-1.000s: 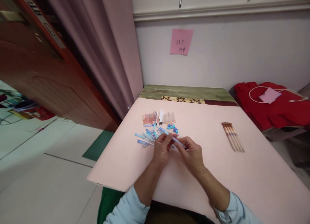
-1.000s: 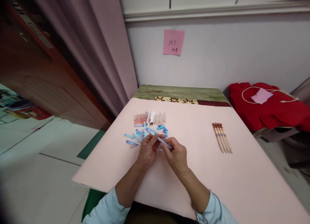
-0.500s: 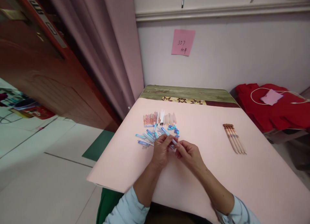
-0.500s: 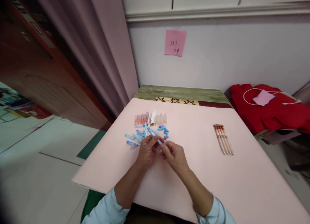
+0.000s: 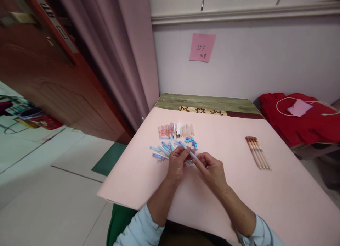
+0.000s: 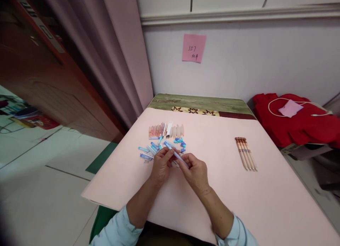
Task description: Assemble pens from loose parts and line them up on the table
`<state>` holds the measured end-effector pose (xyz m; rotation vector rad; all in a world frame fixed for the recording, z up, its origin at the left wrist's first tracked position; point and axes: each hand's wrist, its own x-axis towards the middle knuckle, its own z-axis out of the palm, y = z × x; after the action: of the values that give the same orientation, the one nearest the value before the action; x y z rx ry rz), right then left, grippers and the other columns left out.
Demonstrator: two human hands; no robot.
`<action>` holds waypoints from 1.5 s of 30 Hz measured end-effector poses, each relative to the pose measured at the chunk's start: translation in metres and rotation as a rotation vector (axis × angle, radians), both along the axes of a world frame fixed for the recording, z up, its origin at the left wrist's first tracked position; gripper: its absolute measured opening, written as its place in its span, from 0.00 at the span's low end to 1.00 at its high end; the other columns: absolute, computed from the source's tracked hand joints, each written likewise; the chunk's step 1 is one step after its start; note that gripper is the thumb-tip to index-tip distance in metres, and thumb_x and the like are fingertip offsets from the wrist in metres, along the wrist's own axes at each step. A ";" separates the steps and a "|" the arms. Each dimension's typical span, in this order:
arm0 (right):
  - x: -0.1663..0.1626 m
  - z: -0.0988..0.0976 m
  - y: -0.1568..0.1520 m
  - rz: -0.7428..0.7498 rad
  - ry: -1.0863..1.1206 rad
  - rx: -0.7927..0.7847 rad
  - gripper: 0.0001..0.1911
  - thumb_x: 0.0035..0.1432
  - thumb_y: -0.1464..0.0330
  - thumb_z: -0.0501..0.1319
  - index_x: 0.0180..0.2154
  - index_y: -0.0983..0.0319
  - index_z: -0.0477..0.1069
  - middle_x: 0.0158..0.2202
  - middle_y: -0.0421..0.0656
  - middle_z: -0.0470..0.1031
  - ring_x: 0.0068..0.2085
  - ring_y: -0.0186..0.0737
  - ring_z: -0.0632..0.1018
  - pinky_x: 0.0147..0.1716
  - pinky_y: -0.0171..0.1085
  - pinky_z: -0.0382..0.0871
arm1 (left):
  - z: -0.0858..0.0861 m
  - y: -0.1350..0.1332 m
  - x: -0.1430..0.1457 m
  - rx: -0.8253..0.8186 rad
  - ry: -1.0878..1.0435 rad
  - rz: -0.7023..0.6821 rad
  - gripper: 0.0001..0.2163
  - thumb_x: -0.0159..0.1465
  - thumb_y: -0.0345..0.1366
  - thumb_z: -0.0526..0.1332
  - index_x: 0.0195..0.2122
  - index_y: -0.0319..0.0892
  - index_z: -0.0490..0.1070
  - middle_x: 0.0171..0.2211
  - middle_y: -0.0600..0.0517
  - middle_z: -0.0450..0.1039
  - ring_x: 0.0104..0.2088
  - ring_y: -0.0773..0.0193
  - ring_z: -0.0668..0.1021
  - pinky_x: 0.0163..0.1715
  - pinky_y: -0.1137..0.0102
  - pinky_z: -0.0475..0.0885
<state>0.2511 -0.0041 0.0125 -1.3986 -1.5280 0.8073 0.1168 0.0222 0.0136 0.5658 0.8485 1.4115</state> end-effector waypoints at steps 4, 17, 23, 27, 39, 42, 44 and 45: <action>-0.001 0.000 -0.001 0.009 0.009 0.015 0.13 0.58 0.55 0.63 0.35 0.58 0.75 0.22 0.36 0.73 0.22 0.32 0.70 0.24 0.31 0.64 | 0.000 -0.001 0.000 0.003 0.013 -0.026 0.10 0.52 0.38 0.72 0.30 0.38 0.77 0.30 0.48 0.79 0.29 0.66 0.78 0.35 0.70 0.72; 0.000 -0.004 0.001 0.177 0.272 -0.164 0.18 0.61 0.52 0.59 0.30 0.60 0.74 0.20 0.38 0.70 0.19 0.32 0.69 0.20 0.31 0.64 | -0.003 -0.002 -0.005 0.069 0.087 -0.100 0.09 0.56 0.39 0.69 0.28 0.37 0.77 0.29 0.47 0.79 0.30 0.65 0.79 0.38 0.69 0.71; 0.000 0.000 0.001 0.156 0.133 -0.068 0.17 0.61 0.53 0.59 0.33 0.60 0.74 0.24 0.39 0.74 0.23 0.34 0.71 0.24 0.32 0.66 | -0.002 -0.002 -0.002 0.045 0.105 -0.048 0.11 0.53 0.41 0.70 0.27 0.38 0.76 0.28 0.48 0.79 0.28 0.66 0.77 0.32 0.71 0.71; 0.001 0.002 0.001 0.047 -0.044 0.031 0.14 0.58 0.56 0.63 0.39 0.58 0.76 0.28 0.39 0.77 0.26 0.35 0.73 0.27 0.32 0.66 | -0.003 -0.003 0.002 0.046 0.221 0.019 0.10 0.52 0.40 0.72 0.26 0.38 0.76 0.26 0.50 0.77 0.27 0.66 0.77 0.31 0.72 0.70; 0.004 -0.005 0.006 -0.122 0.332 -0.045 0.19 0.63 0.52 0.56 0.39 0.61 0.71 0.28 0.42 0.77 0.28 0.36 0.75 0.31 0.35 0.72 | -0.002 -0.002 -0.086 0.158 0.773 0.664 0.13 0.63 0.40 0.60 0.47 0.43 0.72 0.48 0.46 0.74 0.49 0.58 0.75 0.52 0.63 0.68; 0.001 -0.006 0.008 -0.118 0.424 -0.087 0.20 0.62 0.51 0.56 0.40 0.61 0.71 0.28 0.42 0.77 0.27 0.36 0.75 0.30 0.35 0.72 | -0.016 -0.003 -0.110 -0.005 0.940 0.633 0.17 0.64 0.38 0.59 0.54 0.46 0.69 0.56 0.45 0.69 0.58 0.54 0.70 0.59 0.59 0.62; -0.001 -0.009 0.008 -0.109 0.456 -0.113 0.19 0.61 0.51 0.57 0.39 0.61 0.71 0.28 0.42 0.76 0.27 0.36 0.74 0.30 0.34 0.72 | -0.025 -0.002 -0.115 -0.023 0.959 0.554 0.17 0.65 0.38 0.57 0.54 0.46 0.68 0.59 0.45 0.67 0.59 0.53 0.68 0.61 0.59 0.60; -0.001 -0.010 0.008 -0.107 0.471 -0.124 0.19 0.61 0.51 0.58 0.39 0.61 0.71 0.27 0.42 0.76 0.27 0.36 0.74 0.29 0.34 0.71 | -0.029 -0.001 -0.116 -0.007 0.966 0.527 0.16 0.65 0.39 0.57 0.54 0.46 0.69 0.59 0.45 0.66 0.60 0.53 0.68 0.61 0.59 0.59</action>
<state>0.2499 0.0043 0.0020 -1.2523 -1.0482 1.0891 0.0012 0.0208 -0.0153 1.1065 1.8698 1.5857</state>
